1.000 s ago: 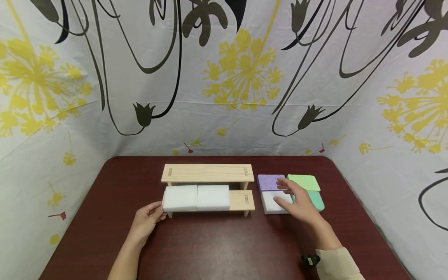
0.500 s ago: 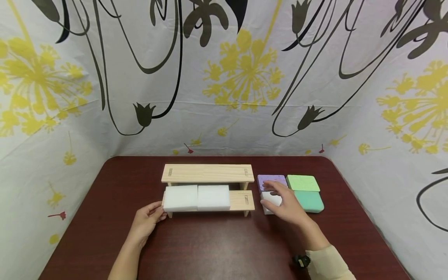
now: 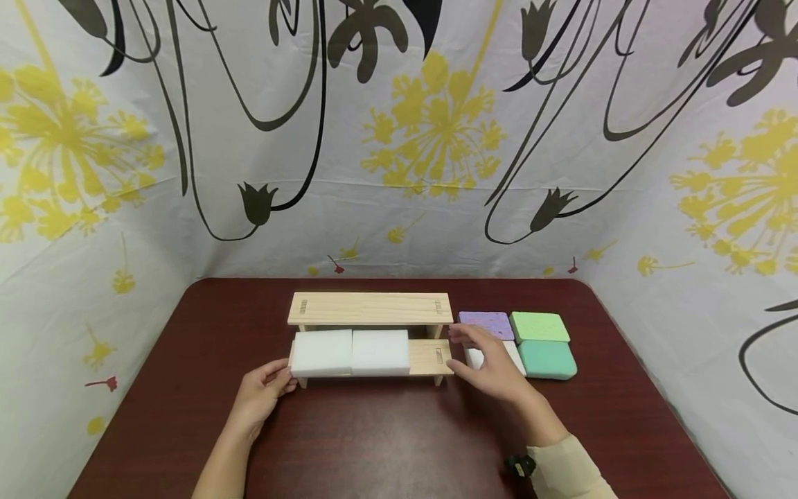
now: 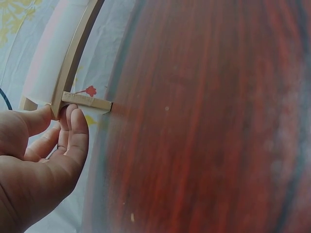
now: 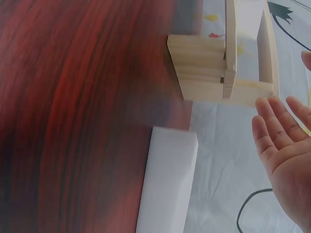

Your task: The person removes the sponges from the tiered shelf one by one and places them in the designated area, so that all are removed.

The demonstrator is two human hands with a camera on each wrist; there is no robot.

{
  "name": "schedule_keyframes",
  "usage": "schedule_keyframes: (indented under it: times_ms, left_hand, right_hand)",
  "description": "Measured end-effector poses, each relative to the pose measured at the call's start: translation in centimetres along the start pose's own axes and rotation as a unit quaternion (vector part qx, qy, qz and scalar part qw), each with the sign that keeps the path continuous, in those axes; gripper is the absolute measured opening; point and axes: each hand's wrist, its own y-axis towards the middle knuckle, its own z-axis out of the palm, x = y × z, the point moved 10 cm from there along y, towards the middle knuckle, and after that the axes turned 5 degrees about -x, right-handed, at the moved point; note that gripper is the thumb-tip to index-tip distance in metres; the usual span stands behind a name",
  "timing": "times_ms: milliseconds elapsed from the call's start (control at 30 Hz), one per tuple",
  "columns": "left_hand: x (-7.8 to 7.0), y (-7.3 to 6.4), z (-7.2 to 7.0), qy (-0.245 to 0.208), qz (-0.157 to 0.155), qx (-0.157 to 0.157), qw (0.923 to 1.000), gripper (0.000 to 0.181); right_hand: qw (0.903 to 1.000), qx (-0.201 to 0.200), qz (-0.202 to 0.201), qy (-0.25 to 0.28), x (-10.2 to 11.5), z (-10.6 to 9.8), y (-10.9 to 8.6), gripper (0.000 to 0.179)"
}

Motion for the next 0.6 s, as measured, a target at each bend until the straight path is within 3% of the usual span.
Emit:
schedule_keyframes:
  times_ms: [600]
  left_hand:
    - [0.0, 0.0, 0.0, 0.001, 0.000, 0.000, 1.0000, 0.034]
  right_hand:
    - [0.9995, 0.027, -0.004, 0.017, 1.3, 2.7, 0.8, 0.056]
